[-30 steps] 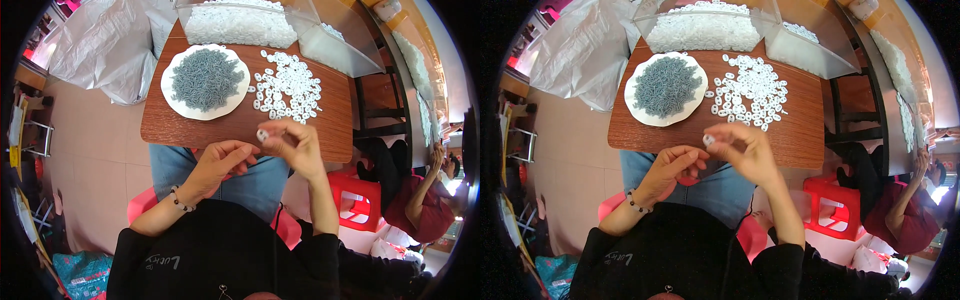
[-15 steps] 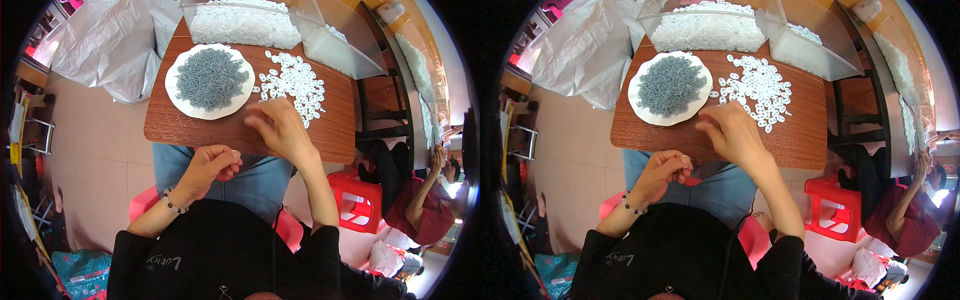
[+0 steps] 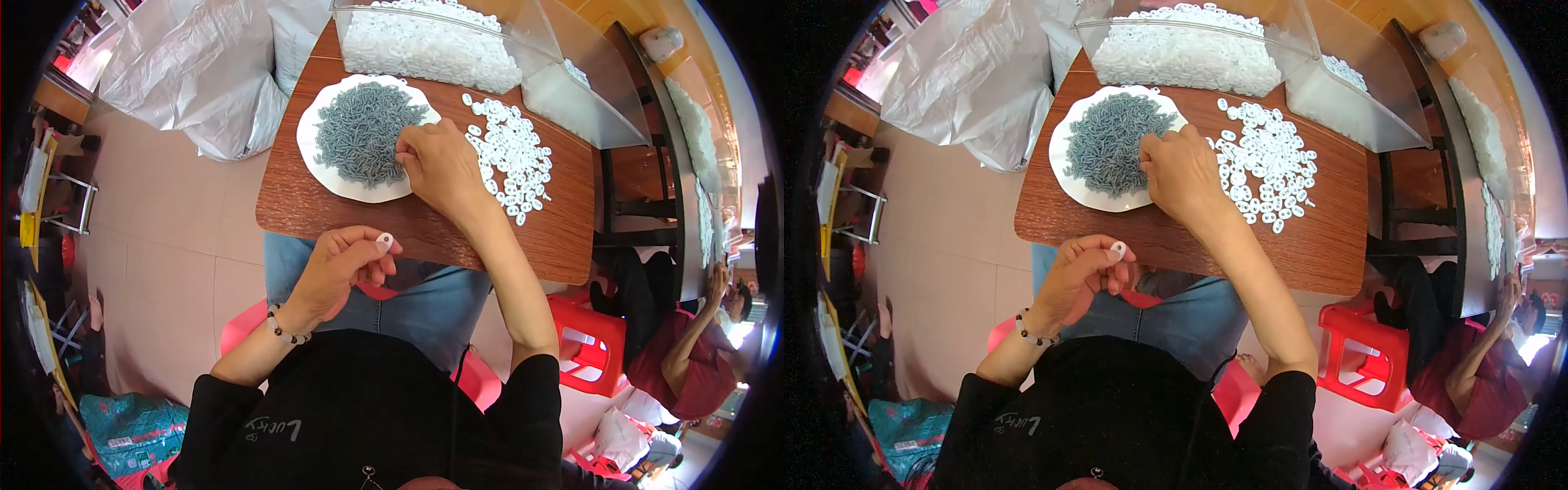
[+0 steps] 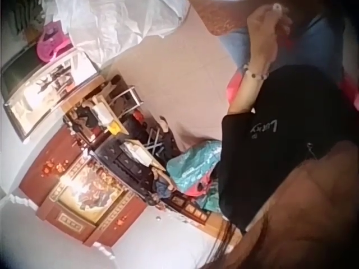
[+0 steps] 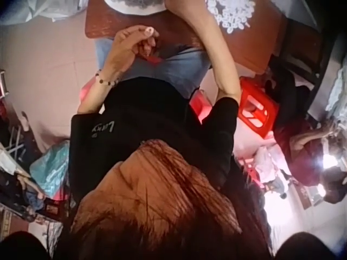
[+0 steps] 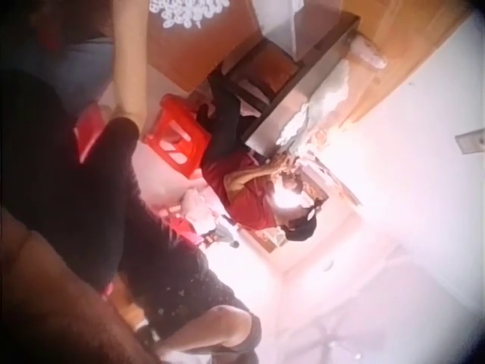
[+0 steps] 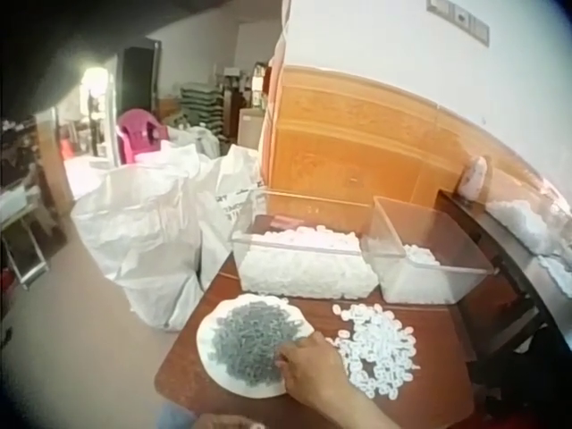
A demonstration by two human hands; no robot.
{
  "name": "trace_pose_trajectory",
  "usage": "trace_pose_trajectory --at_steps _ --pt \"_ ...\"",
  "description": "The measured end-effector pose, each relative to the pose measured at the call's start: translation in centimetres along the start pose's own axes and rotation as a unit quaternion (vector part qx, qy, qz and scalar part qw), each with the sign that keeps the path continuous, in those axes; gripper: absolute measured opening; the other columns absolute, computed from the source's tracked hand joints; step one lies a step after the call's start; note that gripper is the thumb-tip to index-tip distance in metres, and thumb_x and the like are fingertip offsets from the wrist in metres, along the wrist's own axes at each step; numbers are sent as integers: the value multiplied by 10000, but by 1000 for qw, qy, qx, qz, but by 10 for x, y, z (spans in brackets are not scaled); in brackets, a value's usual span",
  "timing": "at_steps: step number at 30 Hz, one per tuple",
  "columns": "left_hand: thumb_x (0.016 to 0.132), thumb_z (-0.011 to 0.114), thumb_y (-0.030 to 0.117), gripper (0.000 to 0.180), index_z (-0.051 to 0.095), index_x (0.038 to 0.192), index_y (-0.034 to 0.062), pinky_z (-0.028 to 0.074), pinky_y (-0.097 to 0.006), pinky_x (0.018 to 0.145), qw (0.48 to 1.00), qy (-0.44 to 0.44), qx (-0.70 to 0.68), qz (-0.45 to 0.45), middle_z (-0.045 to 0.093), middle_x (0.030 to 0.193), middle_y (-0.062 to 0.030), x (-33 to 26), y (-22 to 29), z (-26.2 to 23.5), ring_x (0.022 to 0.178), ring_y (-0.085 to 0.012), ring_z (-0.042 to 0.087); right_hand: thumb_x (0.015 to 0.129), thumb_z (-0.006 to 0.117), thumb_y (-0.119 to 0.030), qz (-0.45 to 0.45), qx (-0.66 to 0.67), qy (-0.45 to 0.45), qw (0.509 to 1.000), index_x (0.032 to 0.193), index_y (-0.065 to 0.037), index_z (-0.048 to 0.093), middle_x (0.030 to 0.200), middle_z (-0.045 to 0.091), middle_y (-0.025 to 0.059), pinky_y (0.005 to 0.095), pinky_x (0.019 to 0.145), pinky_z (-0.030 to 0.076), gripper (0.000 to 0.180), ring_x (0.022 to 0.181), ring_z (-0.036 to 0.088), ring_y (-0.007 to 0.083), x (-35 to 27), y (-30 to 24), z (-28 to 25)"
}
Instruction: Assembling small white and grey plastic components by hand at a workbench.
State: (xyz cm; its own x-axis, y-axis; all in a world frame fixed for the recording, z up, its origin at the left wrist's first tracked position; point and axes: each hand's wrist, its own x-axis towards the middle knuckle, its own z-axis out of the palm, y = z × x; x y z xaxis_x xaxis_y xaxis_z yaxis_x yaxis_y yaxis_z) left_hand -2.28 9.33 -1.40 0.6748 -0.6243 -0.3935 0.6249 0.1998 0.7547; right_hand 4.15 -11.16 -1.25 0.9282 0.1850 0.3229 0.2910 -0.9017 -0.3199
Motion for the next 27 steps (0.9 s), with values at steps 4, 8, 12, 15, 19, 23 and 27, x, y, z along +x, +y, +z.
trace_pose_trajectory --at_steps 4,8,12,15,19,23,27 --pt "912 567 160 208 645 969 -24 444 -224 586 999 2 -32 -17 630 727 -40 3 5 3 610 -78 546 751 696 -112 -3 33 29 999 832 -88 646 740 620 90 410 697 460 98 798 567 306 -1 -3 -2" --pt "911 571 157 221 644 1001 -32 466 -229 602 999 -10 -27 -22 662 783 -64 4 3 3 623 -80 573 754 685 -92 -18 27 14 999 847 -93 647 732 604 92 406 693 459 100 799 564 304 1 -4 -3" --pt "909 574 152 239 641 1034 -41 481 -238 614 999 -6 -32 -4 675 818 -76 7 3 4 643 -80 588 758 676 -88 -15 27 21 999 847 -93 644 722 597 93 414 691 458 94 800 563 309 1 -2 1" --pt "906 581 153 257 637 1055 -48 484 -245 612 999 -7 -48 4 674 825 -86 10 5 3 642 -79 587 773 658 -79 -12 35 35 999 829 -88 643 732 602 100 417 682 453 59 797 561 308 0 -1 3" --pt "918 581 174 252 643 1029 -43 465 -228 594 995 -17 -95 7 665 833 -99 15 11 3 637 -77 572 813 645 -77 28 164 40 985 831 -62 647 736 614 85 353 644 432 24 726 541 234 1 -5 -10" --pt "941 587 229 280 648 1007 -36 411 -197 551 989 -29 -145 -12 623 783 -53 22 17 -2 617 -59 523 834 649 -76 46 244 45 967 849 -27 647 727 618 49 282 603 401 51 667 506 152 -7 -8 -26" --pt "942 596 246 290 650 1006 -32 373 -195 520 994 26 -110 11 585 756 -16 31 27 9 602 -49 481 834 647 -64 46 236 24 970 846 -19 647 717 615 37 274 594 399 46 667 508 139 -12 -9 -35"
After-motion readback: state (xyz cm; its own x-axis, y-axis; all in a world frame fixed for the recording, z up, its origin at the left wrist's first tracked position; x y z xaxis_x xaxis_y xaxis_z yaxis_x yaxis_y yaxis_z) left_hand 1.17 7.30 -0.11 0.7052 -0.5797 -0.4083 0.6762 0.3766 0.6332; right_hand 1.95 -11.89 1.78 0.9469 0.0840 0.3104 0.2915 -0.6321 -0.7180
